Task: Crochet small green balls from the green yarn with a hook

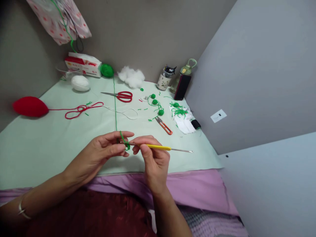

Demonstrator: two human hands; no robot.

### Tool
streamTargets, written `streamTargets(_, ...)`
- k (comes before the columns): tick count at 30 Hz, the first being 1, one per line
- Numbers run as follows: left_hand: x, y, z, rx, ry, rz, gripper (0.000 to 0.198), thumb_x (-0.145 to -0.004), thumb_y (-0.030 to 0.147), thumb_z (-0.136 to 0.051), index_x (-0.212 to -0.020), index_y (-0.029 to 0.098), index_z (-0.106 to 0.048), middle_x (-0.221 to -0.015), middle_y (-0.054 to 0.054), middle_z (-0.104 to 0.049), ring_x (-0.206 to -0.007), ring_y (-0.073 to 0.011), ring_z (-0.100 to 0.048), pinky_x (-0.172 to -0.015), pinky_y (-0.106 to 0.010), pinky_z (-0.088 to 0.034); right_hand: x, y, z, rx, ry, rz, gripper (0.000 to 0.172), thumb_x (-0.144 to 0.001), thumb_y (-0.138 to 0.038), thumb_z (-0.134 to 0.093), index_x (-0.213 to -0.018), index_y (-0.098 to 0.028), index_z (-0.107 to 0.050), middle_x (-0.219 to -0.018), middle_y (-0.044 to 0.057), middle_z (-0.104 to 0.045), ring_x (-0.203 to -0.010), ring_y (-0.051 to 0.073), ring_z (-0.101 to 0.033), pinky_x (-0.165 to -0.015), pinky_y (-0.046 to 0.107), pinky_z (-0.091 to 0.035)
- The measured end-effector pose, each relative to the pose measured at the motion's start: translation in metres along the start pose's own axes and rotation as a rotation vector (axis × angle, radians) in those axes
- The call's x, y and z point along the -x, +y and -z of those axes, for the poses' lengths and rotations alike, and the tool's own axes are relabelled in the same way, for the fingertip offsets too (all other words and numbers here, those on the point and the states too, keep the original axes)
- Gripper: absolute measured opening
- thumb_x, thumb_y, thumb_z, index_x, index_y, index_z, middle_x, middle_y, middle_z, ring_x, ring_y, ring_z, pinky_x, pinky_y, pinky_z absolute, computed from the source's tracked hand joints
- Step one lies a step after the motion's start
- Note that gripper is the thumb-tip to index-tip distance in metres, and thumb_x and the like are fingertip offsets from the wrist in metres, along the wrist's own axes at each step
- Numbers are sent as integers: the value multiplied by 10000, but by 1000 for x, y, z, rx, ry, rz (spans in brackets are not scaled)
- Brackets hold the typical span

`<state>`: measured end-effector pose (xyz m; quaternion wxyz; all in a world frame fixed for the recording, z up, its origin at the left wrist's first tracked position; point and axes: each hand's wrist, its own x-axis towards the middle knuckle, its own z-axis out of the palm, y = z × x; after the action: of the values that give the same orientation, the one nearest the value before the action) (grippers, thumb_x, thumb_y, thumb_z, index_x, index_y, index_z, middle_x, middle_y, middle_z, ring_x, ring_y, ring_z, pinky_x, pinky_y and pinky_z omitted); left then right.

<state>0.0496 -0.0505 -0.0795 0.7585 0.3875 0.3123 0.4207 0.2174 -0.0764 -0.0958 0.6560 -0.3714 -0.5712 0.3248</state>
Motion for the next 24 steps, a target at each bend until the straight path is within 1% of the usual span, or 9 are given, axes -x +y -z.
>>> streamTargets(2,0,-2,-2,4,-2,-28,232,-834,246,-844,-1061,297,-842,-825,18,-711,-772,-112,-618,-767,-242,-514,0,-1,-2,18,0,11,187,-1022,-236,-580,-1011,-270,-763,-927,22,-737,-734,141,-649,-661,315,-558)
streamTargets(6,0,-5,-2,27,-31,-29,401,-811,207,-868,-1190,318,-799,-729,59,-662,-695,-79,-608,-780,-221,-501,1,-1,-3,66,-31,49,180,-1011,-226,-604,-1023,-271,-778,-993,37,-775,-875,167,-699,-716,317,-583)
streamTargets(11,-1,-2,2,53,-13,55,309,-844,276,-847,-1151,265,-814,-772,42,-646,-740,-84,-626,-769,-211,-498,-1,0,2,-82,-2,-56,180,-1032,-275,-580,-993,-247,-753,-941,29,-774,-684,125,-652,-654,295,-569)
streamTargets(13,-1,-1,3,65,-16,50,270,-856,287,-834,-1124,258,-823,-781,39,-628,-757,-86,-615,-765,-206,-501,-2,-2,3,-142,-17,-94,202,-1048,-283,-547,-978,-239,-731,-923,24,-763,-670,121,-662,-644,287,-576)
streamTargets(15,-1,-1,3,60,-16,26,258,-860,276,-828,-1118,261,-825,-791,37,-623,-775,-87,-607,-766,-200,-504,-1,-4,4,-95,-30,-75,222,-1064,-268,-506,-994,-242,-716,-929,21,-754,-664,121,-671,-646,295,-589)
streamTargets(17,0,-1,3,40,2,-8,268,-857,263,-831,-1125,269,-823,-800,37,-629,-785,-88,-608,-776,-198,-510,2,-7,5,86,-42,39,233,-1069,-240,-477,-1045,-252,-708,-951,29,-753,-712,142,-695,-685,325,-608)
streamTargets(20,1,-3,3,23,19,-47,365,-836,246,-854,-1194,287,-795,-792,42,-655,-751,-83,-613,-765,-196,-517,8,-9,7,476,-150,313,233,-1042,-192,-518,-1156,-269,-707,-1015,50,-764,-868,184,-734,-759,347,-629)
streamTargets(22,2,-3,4,71,2,-15,440,-828,250,-864,-1256,285,-765,-779,40,-668,-723,-82,-617,-737,-198,-522,10,-7,8,684,-220,479,291,-1004,-154,-584,-1229,-291,-706,-1081,56,-761,-951,198,-740,-767,330,-634)
streamTargets(24,1,-3,4,156,-38,70,469,-819,268,-871,-1273,246,-756,-755,33,-655,-686,-80,-604,-705,-203,-532,12,-5,9,770,-234,554,361,-974,-126,-625,-1276,-307,-703,-1139,61,-745,-997,203,-732,-763,322,-633)
